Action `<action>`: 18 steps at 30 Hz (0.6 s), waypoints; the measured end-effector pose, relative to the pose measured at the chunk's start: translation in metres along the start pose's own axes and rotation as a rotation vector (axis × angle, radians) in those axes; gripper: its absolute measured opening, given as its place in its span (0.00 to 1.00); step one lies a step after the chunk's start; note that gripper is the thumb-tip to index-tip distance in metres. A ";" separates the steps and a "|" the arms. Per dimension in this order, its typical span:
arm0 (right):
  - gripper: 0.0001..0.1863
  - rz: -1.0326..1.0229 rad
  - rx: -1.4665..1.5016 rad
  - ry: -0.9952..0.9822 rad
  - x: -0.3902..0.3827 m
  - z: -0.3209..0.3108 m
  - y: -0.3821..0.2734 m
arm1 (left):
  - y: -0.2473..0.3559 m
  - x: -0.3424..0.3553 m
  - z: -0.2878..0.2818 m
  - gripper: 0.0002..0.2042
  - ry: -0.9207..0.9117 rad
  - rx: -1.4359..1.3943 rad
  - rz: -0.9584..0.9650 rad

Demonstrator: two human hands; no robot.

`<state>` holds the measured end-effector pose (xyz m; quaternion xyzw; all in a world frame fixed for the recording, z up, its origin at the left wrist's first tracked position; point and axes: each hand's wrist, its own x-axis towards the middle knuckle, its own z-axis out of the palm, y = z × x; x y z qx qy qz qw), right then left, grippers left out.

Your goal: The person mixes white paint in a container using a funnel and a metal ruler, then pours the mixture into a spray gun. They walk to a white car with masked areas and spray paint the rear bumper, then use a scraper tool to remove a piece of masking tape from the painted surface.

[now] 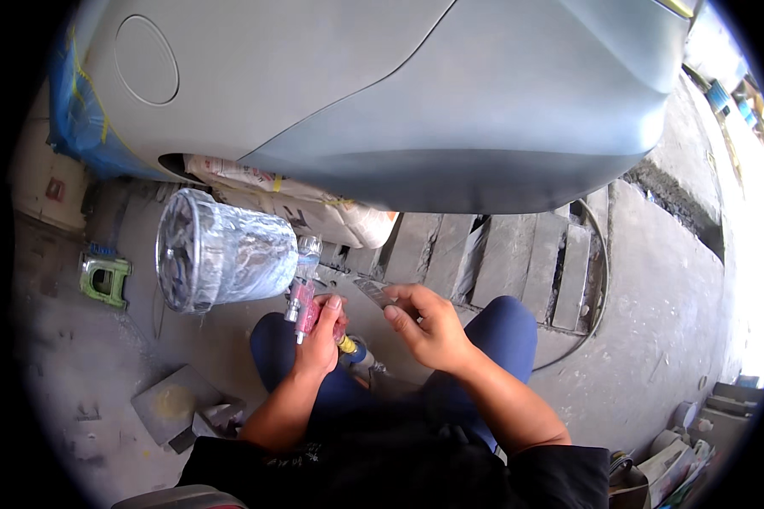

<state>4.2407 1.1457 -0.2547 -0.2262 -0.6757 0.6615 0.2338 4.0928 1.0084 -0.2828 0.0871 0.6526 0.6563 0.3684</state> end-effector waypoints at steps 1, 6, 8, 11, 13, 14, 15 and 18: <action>0.13 -0.007 -0.031 -0.027 0.000 0.002 0.002 | 0.004 -0.002 0.002 0.09 -0.001 -0.027 -0.001; 0.13 -0.103 -0.163 -0.075 0.001 0.010 0.010 | 0.007 -0.011 0.005 0.08 -0.082 -0.098 0.058; 0.12 -0.157 -0.227 -0.095 0.002 0.011 0.012 | 0.005 -0.012 0.007 0.08 -0.066 -0.130 0.052; 0.12 -0.101 -0.218 -0.164 0.001 0.012 0.013 | 0.003 -0.013 0.006 0.07 -0.037 -0.120 0.021; 0.12 -0.066 -0.250 -0.216 0.002 0.012 0.014 | 0.001 -0.013 0.004 0.06 -0.032 -0.116 -0.003; 0.12 -0.091 -0.243 -0.220 0.003 0.012 0.016 | -0.001 -0.012 0.003 0.06 -0.031 -0.119 -0.025; 0.12 -0.098 -0.246 -0.229 0.003 0.011 0.018 | -0.003 -0.012 0.002 0.06 -0.012 -0.106 -0.032; 0.13 -0.059 -0.215 -0.257 0.002 0.010 0.026 | -0.011 -0.013 -0.004 0.06 -0.016 -0.072 -0.070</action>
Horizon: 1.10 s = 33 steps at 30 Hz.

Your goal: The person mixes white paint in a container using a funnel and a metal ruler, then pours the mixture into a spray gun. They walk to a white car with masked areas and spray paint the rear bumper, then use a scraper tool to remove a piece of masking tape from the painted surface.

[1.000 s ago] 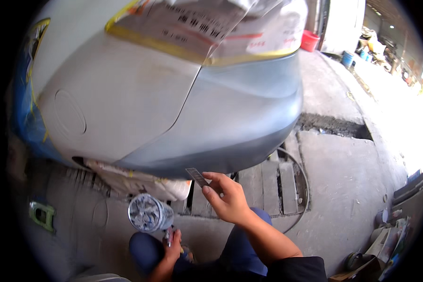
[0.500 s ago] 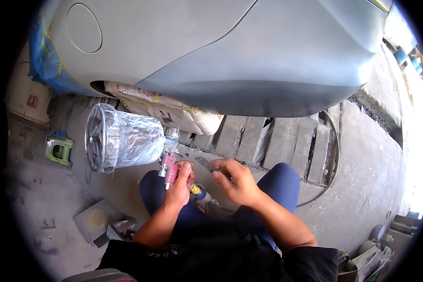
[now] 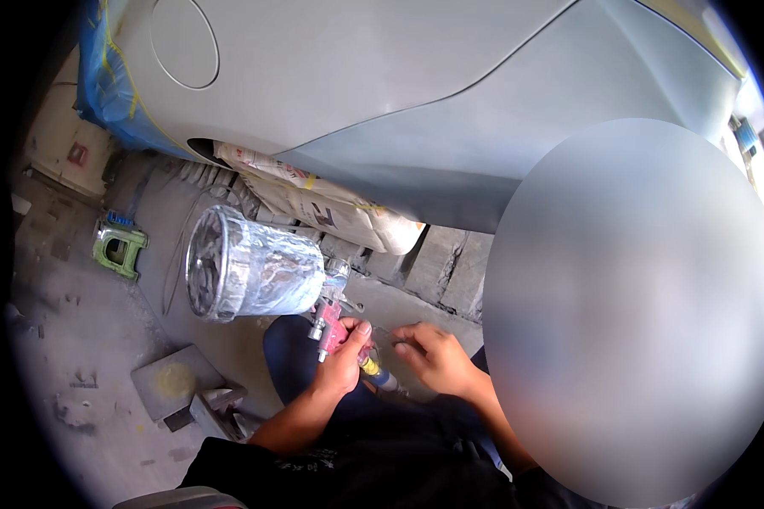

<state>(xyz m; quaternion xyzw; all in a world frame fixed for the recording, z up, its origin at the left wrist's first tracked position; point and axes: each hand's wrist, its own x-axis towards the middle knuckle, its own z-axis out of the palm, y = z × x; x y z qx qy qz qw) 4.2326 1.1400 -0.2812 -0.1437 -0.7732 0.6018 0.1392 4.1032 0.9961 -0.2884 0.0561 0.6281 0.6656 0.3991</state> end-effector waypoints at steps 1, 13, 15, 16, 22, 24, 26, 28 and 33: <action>0.13 0.021 0.019 -0.010 -0.001 0.000 0.004 | -0.003 0.000 -0.002 0.07 0.004 0.050 -0.008; 0.12 0.505 0.307 0.043 -0.023 -0.016 0.038 | -0.007 -0.008 -0.010 0.07 -0.026 0.261 0.002; 0.12 0.520 0.309 0.068 -0.026 -0.021 0.027 | 0.007 -0.013 -0.004 0.08 -0.048 0.309 -0.006; 0.12 0.497 0.298 0.082 -0.027 -0.022 0.021 | 0.012 -0.013 -0.002 0.08 -0.070 0.346 0.015; 0.09 0.772 0.411 0.351 -0.033 -0.045 -0.035 | 0.038 -0.016 0.013 0.06 -0.308 0.243 0.089; 0.09 0.656 0.370 0.438 -0.043 -0.058 -0.047 | 0.045 -0.010 0.017 0.07 -0.405 0.343 0.043; 0.10 0.728 0.438 0.555 -0.059 -0.051 -0.061 | 0.057 -0.010 0.021 0.06 -0.529 0.347 0.047; 0.11 0.719 0.540 0.761 -0.088 -0.040 -0.077 | 0.074 -0.018 0.029 0.04 -0.636 0.460 -0.058; 0.11 0.816 0.842 1.321 -0.193 0.021 -0.126 | 0.110 -0.061 0.077 0.09 -0.902 0.613 -0.163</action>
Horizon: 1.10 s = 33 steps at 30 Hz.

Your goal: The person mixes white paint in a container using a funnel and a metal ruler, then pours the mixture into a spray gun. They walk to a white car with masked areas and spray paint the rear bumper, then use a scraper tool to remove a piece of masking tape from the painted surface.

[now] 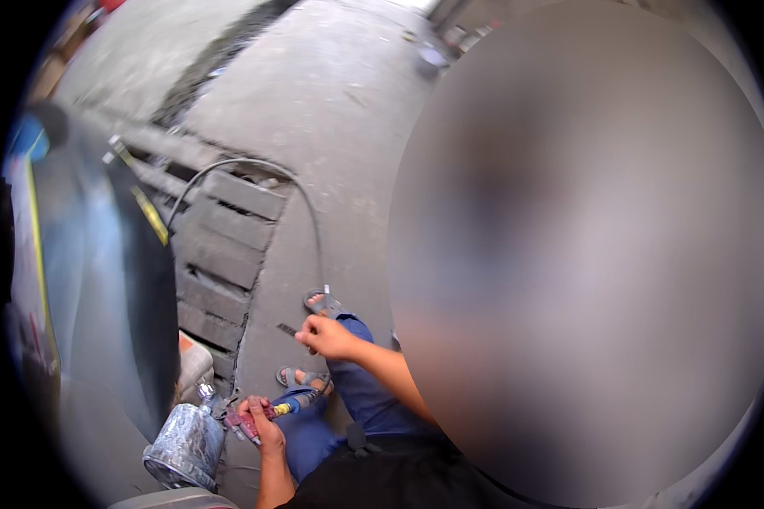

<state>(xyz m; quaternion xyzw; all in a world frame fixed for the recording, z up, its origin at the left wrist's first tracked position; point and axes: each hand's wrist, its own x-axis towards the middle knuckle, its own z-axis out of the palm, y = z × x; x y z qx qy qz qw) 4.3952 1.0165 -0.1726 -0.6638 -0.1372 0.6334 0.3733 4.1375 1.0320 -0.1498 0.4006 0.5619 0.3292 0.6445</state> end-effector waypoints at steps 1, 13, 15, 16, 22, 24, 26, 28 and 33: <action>0.11 0.033 0.105 0.077 -0.013 -0.021 0.016 | 0.004 0.001 0.013 0.10 -0.036 0.036 0.056; 0.03 -0.011 1.107 1.079 -0.106 -0.317 0.215 | 0.020 0.030 0.119 0.06 -0.410 0.455 0.049; 0.05 -0.036 1.180 1.127 -0.109 -0.371 0.234 | 0.016 0.032 0.147 0.07 -0.430 0.537 0.024; 0.06 0.026 1.198 1.187 -0.109 -0.397 0.237 | 0.013 0.032 0.160 0.07 -0.433 0.534 0.001; 0.15 0.050 1.083 1.411 -0.111 -0.483 0.261 | -0.017 0.031 0.219 0.12 -0.554 0.464 0.111; 0.18 0.328 0.747 1.398 -0.104 -0.470 0.271 | -0.020 0.028 0.229 0.09 -0.599 0.504 0.098; 0.19 0.377 0.083 1.281 -0.089 -0.428 0.271 | -0.017 0.026 0.237 0.06 -0.618 0.557 0.066; 0.16 0.212 -0.251 1.034 -0.073 -0.363 0.252 | -0.013 0.021 0.241 0.06 -0.537 0.557 -0.087; 0.20 -0.230 -0.203 0.542 -0.076 -0.189 0.142 | -0.002 0.012 0.231 0.06 -0.434 0.677 -0.032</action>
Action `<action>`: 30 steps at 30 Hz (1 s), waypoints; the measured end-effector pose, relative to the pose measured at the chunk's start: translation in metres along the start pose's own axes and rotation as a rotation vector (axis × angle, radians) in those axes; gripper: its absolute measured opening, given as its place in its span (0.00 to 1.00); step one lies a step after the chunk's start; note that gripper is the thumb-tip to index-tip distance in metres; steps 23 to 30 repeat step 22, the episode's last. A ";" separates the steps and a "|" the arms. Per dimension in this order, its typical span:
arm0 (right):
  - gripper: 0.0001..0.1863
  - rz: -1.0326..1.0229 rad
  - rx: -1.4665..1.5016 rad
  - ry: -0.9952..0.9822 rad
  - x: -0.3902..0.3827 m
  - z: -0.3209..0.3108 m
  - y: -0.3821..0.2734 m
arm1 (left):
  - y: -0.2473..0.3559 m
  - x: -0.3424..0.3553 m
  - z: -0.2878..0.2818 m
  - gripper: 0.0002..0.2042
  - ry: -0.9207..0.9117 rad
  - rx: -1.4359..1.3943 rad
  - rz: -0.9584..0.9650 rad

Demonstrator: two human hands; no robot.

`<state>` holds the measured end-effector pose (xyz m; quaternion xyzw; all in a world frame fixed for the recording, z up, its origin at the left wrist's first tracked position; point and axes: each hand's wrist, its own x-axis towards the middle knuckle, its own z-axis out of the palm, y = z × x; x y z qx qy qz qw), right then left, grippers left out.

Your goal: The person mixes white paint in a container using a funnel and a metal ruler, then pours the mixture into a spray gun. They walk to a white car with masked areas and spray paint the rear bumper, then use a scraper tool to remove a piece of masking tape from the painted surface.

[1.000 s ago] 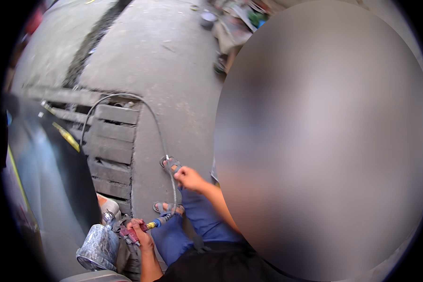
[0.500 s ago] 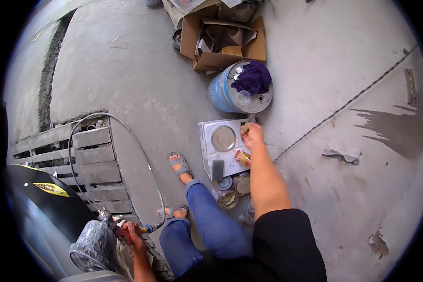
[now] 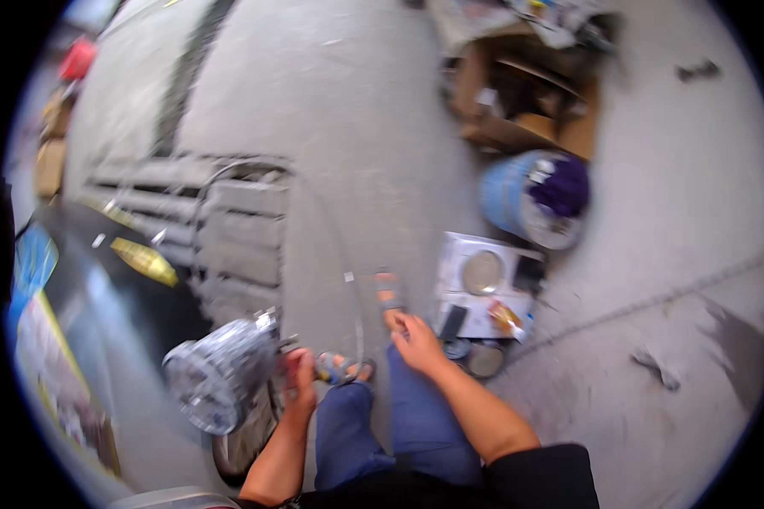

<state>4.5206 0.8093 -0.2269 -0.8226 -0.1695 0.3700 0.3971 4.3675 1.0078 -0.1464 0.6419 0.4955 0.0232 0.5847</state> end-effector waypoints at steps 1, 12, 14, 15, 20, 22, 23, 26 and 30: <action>0.21 -0.034 0.033 -0.080 -0.007 0.014 -0.026 | 0.001 0.004 -0.004 0.04 -0.042 -0.054 0.063; 0.43 -0.592 -0.036 -0.436 -0.026 0.044 -0.160 | 0.004 -0.029 -0.020 0.06 0.142 -0.029 -0.046; 0.45 -0.660 -0.050 -0.477 -0.029 0.054 -0.172 | -0.010 -0.039 -0.017 0.05 0.106 -0.404 -0.016; 0.45 -0.672 -0.055 -0.493 -0.031 0.060 -0.178 | -0.017 -0.045 -0.017 0.07 0.084 -0.684 -0.062; 0.44 -0.944 -0.251 -0.607 -0.018 0.080 -0.197 | -0.035 -0.068 -0.026 0.22 0.026 0.176 0.119; 0.41 -0.968 -0.327 -0.678 -0.019 0.081 -0.201 | -0.034 -0.077 -0.031 0.25 0.037 0.243 0.171; 0.41 -0.968 -0.327 -0.678 -0.019 0.081 -0.201 | -0.034 -0.077 -0.031 0.25 0.037 0.243 0.171; 0.41 -0.968 -0.327 -0.678 -0.019 0.081 -0.201 | -0.034 -0.077 -0.031 0.25 0.037 0.243 0.171; 0.41 -0.968 -0.327 -0.678 -0.019 0.081 -0.201 | -0.034 -0.077 -0.031 0.25 0.037 0.243 0.171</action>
